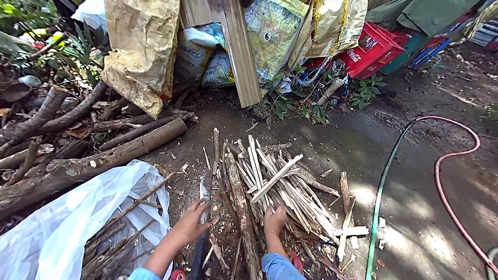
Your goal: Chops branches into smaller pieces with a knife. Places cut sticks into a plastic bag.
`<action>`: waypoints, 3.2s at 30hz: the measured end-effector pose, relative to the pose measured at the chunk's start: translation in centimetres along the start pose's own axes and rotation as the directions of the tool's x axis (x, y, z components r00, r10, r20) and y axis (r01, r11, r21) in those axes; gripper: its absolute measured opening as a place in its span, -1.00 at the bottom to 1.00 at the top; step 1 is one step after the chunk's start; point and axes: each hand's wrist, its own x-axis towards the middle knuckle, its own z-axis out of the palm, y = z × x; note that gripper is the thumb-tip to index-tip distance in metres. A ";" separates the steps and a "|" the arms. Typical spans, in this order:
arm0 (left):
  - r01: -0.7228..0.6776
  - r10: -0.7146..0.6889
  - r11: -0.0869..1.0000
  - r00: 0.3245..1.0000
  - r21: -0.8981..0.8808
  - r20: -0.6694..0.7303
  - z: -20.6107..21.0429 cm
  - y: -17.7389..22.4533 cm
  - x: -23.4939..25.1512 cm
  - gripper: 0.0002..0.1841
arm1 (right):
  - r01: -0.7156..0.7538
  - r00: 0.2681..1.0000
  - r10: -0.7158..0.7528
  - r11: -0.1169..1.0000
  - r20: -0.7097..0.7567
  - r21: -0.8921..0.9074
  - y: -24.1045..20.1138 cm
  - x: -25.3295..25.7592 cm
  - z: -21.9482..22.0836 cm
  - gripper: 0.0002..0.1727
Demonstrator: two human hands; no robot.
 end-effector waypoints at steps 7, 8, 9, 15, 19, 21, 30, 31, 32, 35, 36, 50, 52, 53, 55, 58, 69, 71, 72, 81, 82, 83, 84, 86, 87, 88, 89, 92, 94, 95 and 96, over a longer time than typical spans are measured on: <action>0.018 -0.016 0.980 1.000 -0.200 0.012 4.8 -4.4 -3.2 -0.48 | 0.402 0.859 -0.228 0.856 0.459 -0.327 -6.0 5.1 4.5 -0.32; 0.013 -0.010 0.975 1.000 -0.220 0.015 5.3 -4.6 -3.4 -0.48 | 0.453 0.849 -0.258 0.804 0.460 -0.385 -6.4 5.8 4.6 -0.29; 0.010 -0.006 0.971 1.000 -0.238 0.018 5.6 -4.7 -3.6 -0.49 | 0.495 0.840 -0.296 0.763 0.455 -0.416 -7.0 6.4 4.7 -0.28; 0.047 -0.042 0.963 0.999 -0.265 0.025 6.3 -5.3 -3.2 -0.52 | 0.551 0.692 0.067 0.595 0.719 -0.585 -9.7 10.0 4.0 -0.30; 0.051 -0.045 0.953 0.999 -0.300 0.026 6.5 -5.6 -2.9 -0.52 | 0.379 0.698 0.309 0.605 0.645 -0.700 -11.0 10.0 3.0 -0.44; 0.073 -0.062 0.945 0.997 -0.320 0.042 6.9 -6.1 -2.8 -0.51 | 0.256 0.767 0.284 0.686 0.575 -0.680 -9.5 10.3 3.6 -0.33; 0.085 -0.079 0.916 0.996 -0.392 0.032 5.0 -5.5 -0.8 -0.52 | -0.083 0.851 0.282 0.905 0.442 -0.417 -5.0 7.2 5.2 -0.45; 0.080 -0.082 0.907 0.997 -0.414 0.014 4.3 -5.1 -0.1 -0.52 | -0.076 0.853 0.239 0.936 0.463 -0.343 -5.3 6.4 5.0 -0.51; 0.077 -0.089 0.893 0.996 -0.444 -0.006 3.5 -4.5 0.6 -0.51 | -0.039 0.851 0.168 0.965 0.498 -0.259 -5.7 5.3 4.7 -0.53; 0.099 -0.174 0.803 0.982 -0.588 -0.071 0.8 -2.3 2.5 -0.29 | 0.103 0.743 -0.086 0.995 0.664 0.014 -8.2 0.5 4.2 -0.49; 0.092 -0.219 0.744 0.969 -0.662 -0.112 -0.1 -1.7 2.9 -0.17 | 0.136 0.687 -0.155 0.987 0.710 0.085 -9.7 -1.5 4.1 -0.50; -0.290 -0.424 0.638 0.642 -0.714 -0.639 -9.2 -6.0 0.3 -0.53 | -0.028 0.442 0.321 0.938 0.838 -0.345 -3.5 -17.3 12.9 -0.11; -0.271 -0.419 0.668 0.633 -0.693 -0.651 -9.7 -6.4 0.8 -0.55 | 0.035 0.513 0.348 0.905 0.785 -0.424 -3.6 -18.9 13.7 -0.01; -0.268 -0.412 0.676 0.634 -0.686 -0.654 -9.9 -6.6 1.1 -0.55 | 0.059 0.540 0.354 0.889 0.764 -0.453 -3.8 -19.3 14.0 0.00; -0.273 -0.395 0.682 0.643 -0.678 -0.656 -10.0 -6.8 1.8 -0.56 | 0.075 0.569 0.359 0.873 0.740 -0.482 -3.8 -19.4 14.4 0.02; -0.231 -0.382 0.687 0.691 -0.689 -0.613 -9.9 -6.5 2.9 -0.55 | 0.010 0.575 0.374 0.886 0.727 -0.464 -3.6 -18.4 14.1 0.10; -0.101 -0.229 0.829 0.837 -0.550 -0.498 -9.0 -3.6 2.8 -0.54 | -0.613 0.459 0.225 0.780 0.859 0.123 -6.6 -8.9 0.8 -0.58; -0.105 -0.200 0.844 0.848 -0.526 -0.490 -8.9 -3.2 2.8 -0.54 | -0.405 0.594 0.122 0.900 0.795 0.164 -8.4 -8.3 -1.9 -0.43; -0.103 -0.189 0.851 0.855 -0.515 -0.484 -8.9 -3.0 2.8 -0.54 | -0.297 0.646 0.044 0.934 0.762 0.198 -9.1 -8.2 -3.1 -0.35; -0.079 -0.147 0.891 0.882 -0.448 -0.448 -8.3 -1.4 2.3 -0.58 | 0.542 0.679 -0.652 0.755 0.337 0.368 -18.9 -10.9 -12.2 -0.34; -0.077 -0.143 0.894 0.885 -0.442 -0.444 -8.2 -1.3 2.3 -0.57 | 0.633 0.652 -0.701 0.713 0.290 0.301 -19.3 -11.6 -12.3 -0.38; -0.076 -0.140 0.896 0.888 -0.438 -0.439 -8.2 -1.3 2.3 -0.58 | 0.684 0.636 -0.716 0.696 0.287 0.218 -19.6 -12.1 -12.3 -0.41; -0.076 -0.136 0.898 0.890 -0.434 -0.436 -8.1 -1.2 2.3 -0.58 | 0.688 0.645 -0.682 0.715 0.345 0.127 -19.9 -12.5 -12.2 -0.43; -0.078 -0.128 0.903 0.890 -0.423 -0.438 -8.0 -1.2 2.3 -0.58 | 0.603 0.699 -0.441 0.786 0.563 -0.133 -20.9 -12.9 -11.8 -0.40; -0.073 -0.127 0.906 0.892 -0.416 -0.433 -7.9 -1.2 2.4 -0.58 | 0.560 0.712 -0.303 0.789 0.634 -0.252 -21.4 -12.9 -11.3 -0.38; -0.063 -0.131 0.909 0.895 -0.412 -0.426 -7.9 -1.1 2.4 -0.57 | 0.529 0.715 -0.215 0.789 0.665 -0.313 -21.7 -12.8 -10.8 -0.37; -0.054 -0.138 0.910 0.895 -0.410 -0.425 -8.0 -1.0 2.5 -0.56 | 0.513 0.712 -0.176 0.791 0.680 -0.333 -22.1 -12.9 -10.6 -0.36; -0.043 -0.157 0.906 0.890 -0.422 -0.429 -8.1 -1.0 2.5 -0.55 | 0.517 0.685 -0.166 0.797 0.709 -0.313 -22.9 -13.0 -10.9 -0.39; -0.048 -0.164 0.901 0.883 -0.430 -0.441 -7.9 -1.5 2.2 -0.53 | 0.526 0.661 -0.166 0.799 0.732 -0.293 -23.0 -13.1 -10.9 -0.40; -0.063 -0.172 0.890 0.870 -0.452 -0.462 -7.8 -1.7 1.9 -0.49 | 0.527 0.652 -0.182 0.807 0.736 -0.267 -22.8 -13.2 -10.7 -0.40; -0.078 -0.200 0.864 0.854 -0.498 -0.480 -7.5 -1.8 1.5 -0.44 | 0.525 0.642 -0.208 0.820 0.738 -0.225 -22.7 -13.5 -10.4 -0.38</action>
